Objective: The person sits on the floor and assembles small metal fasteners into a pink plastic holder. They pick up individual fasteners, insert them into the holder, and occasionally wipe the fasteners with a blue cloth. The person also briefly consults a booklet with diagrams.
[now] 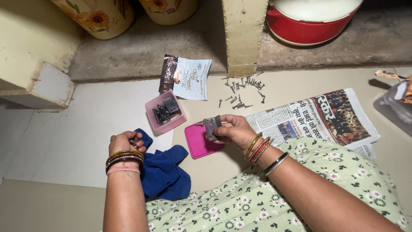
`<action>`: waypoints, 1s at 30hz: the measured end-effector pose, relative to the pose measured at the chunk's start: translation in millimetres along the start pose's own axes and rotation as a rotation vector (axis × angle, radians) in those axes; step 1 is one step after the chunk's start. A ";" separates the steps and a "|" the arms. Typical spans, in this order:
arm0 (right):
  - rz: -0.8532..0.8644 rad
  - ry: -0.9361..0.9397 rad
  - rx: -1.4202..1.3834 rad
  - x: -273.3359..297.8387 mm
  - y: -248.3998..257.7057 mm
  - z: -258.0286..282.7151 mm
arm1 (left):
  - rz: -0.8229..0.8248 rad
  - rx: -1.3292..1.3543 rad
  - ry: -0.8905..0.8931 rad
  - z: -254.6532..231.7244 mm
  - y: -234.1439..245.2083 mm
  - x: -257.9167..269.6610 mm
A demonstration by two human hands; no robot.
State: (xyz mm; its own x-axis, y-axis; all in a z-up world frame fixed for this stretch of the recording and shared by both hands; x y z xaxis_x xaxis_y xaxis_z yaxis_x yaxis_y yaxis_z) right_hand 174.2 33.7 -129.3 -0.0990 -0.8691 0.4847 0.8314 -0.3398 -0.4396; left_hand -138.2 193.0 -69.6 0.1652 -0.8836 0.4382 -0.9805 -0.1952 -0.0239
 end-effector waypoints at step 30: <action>0.088 -0.049 -0.064 2.5 -12.2 -8.8 | 0.429 -0.465 -0.057 36.6 -68.7 154.7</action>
State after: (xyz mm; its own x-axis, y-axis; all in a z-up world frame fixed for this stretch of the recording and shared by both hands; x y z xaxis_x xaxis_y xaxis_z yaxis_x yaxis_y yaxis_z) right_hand 158.9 32.5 -129.3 0.0016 -0.8784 0.4779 0.7989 -0.2863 -0.5289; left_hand -41.4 54.2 -33.0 -0.2601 -0.8660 0.4270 -0.9026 0.3752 0.2112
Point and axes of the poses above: each hand's wrist, its own x-axis away from the middle knuckle, its own y-axis out of the back of the hand, z = x × y, the point moved 10 cm from there along -x, towards the middle knuckle, and after that the axes turned 5 degrees about -y, right-handed, at the moved point
